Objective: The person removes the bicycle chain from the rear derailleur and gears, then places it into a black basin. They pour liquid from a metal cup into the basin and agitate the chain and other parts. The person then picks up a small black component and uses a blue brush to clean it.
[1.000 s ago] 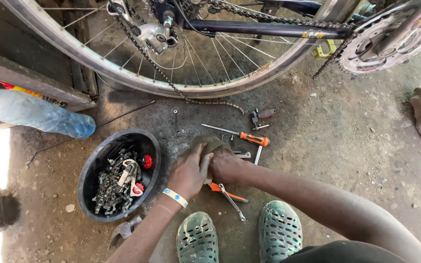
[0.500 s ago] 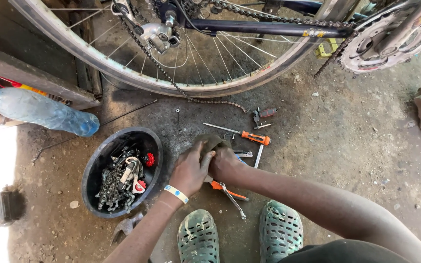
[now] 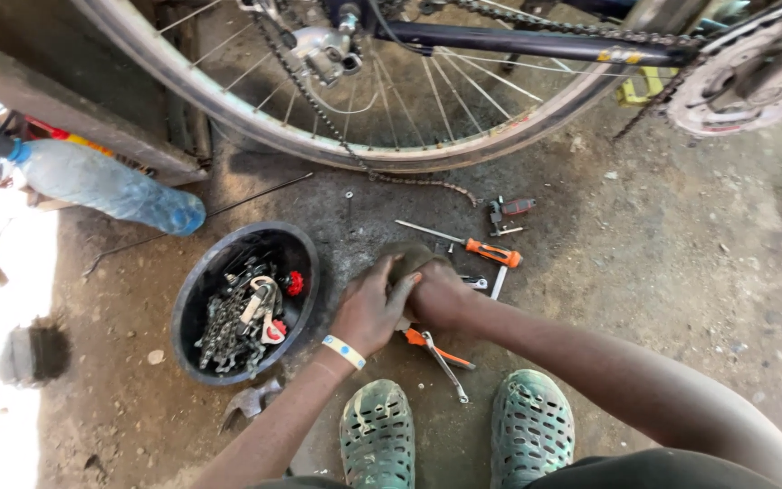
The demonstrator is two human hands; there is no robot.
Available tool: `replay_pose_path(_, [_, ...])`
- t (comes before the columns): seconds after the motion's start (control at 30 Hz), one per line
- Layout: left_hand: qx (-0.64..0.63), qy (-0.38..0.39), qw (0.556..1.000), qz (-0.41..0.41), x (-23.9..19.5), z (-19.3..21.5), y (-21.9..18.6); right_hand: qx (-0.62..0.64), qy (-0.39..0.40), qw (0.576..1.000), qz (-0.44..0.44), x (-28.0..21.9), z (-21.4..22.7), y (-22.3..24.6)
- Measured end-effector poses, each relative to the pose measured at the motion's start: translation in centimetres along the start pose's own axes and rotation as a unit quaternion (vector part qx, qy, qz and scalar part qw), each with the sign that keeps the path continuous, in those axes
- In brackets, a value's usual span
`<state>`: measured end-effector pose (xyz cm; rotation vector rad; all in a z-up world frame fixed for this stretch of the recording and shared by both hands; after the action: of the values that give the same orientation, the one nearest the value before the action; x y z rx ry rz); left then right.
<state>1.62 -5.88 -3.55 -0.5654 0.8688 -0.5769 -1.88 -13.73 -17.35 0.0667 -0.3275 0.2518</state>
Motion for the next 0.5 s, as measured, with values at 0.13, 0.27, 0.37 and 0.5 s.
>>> replay_pose_path(0.13, [0.028,-0.015,0.999,-0.005,1.0,-0.1,1.0,0.018,0.011,1.0,0.003,-1.1,-1.0,0.8])
replay_pose_path(0.27, [0.026,-0.02,0.999,-0.023,0.9,0.5,0.7,0.036,0.021,0.999,-0.02,0.0,0.6,1.4])
replay_pose_path(0.37, [0.024,0.001,1.0,-0.011,-0.1,0.9,0.0,0.052,0.024,0.998,-0.032,0.1,1.4,0.8])
replay_pose_path(0.5, [0.022,0.006,1.0,-0.019,0.0,0.4,0.7,0.085,0.062,0.994,-0.019,-1.3,-0.5,-1.2])
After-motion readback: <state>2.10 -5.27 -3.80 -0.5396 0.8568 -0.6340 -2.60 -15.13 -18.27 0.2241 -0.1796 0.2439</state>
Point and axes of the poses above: each hand's wrist, its own x-axis towards the middle knuckle, its own z-axis out of the back of the hand, y = z × x, the point moved 7 cm from there along x, towards the middle knuckle, and after that the axes turned 3 degrees about -x, right-handed, at the moved point
